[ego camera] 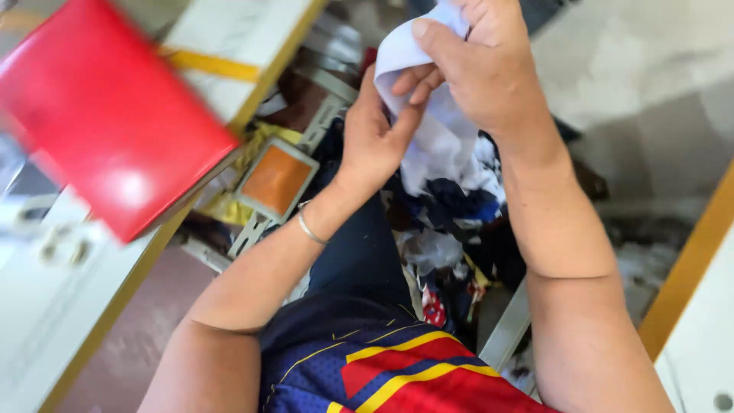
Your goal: The person is organizing and smoothing out white fabric pieces on a workbench next to a sewing machine to prepare them for sewing.
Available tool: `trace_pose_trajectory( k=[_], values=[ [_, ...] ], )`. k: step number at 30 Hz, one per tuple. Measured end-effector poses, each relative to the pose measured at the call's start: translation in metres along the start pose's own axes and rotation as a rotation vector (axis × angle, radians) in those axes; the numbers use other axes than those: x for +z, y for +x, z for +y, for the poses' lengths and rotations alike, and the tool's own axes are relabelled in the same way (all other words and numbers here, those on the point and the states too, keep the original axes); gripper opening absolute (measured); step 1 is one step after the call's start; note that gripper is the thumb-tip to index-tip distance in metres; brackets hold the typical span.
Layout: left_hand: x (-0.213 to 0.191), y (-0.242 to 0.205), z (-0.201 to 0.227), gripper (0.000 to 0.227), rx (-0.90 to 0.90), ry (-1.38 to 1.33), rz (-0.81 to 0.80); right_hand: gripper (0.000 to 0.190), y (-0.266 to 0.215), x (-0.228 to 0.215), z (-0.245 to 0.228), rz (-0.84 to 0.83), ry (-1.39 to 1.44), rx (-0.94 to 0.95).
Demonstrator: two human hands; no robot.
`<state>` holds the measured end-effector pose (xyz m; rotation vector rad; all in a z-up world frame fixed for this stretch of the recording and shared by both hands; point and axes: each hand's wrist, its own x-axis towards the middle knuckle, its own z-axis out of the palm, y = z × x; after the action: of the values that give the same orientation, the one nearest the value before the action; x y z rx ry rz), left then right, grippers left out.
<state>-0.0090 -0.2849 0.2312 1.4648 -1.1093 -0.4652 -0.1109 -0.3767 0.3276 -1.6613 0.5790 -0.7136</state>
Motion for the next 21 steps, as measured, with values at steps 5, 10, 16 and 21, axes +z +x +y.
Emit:
trace_pose_trajectory(
  k=[5, 10, 16, 21],
  values=[
    [-0.098, -0.02, -0.001, 0.018, 0.052, 0.086, 0.192, 0.012, 0.011, 0.063, -0.062, -0.351, -0.053, -0.073],
    [-0.195, -0.073, 0.03, 0.035, 0.12, 0.317, 0.262, 0.032, 0.027, 0.115, -0.089, -0.633, -0.153, -0.245],
    [-0.305, -0.158, 0.027, 0.012, 0.084, 0.559, 0.454, 0.019, 0.053, 0.191, -0.099, -0.564, -0.165, -0.321],
    [-0.398, -0.24, 0.019, 0.003, -0.281, 0.319, 0.503, 0.028, 0.08, 0.243, -0.089, -0.539, -0.279, -0.395]
  ],
)
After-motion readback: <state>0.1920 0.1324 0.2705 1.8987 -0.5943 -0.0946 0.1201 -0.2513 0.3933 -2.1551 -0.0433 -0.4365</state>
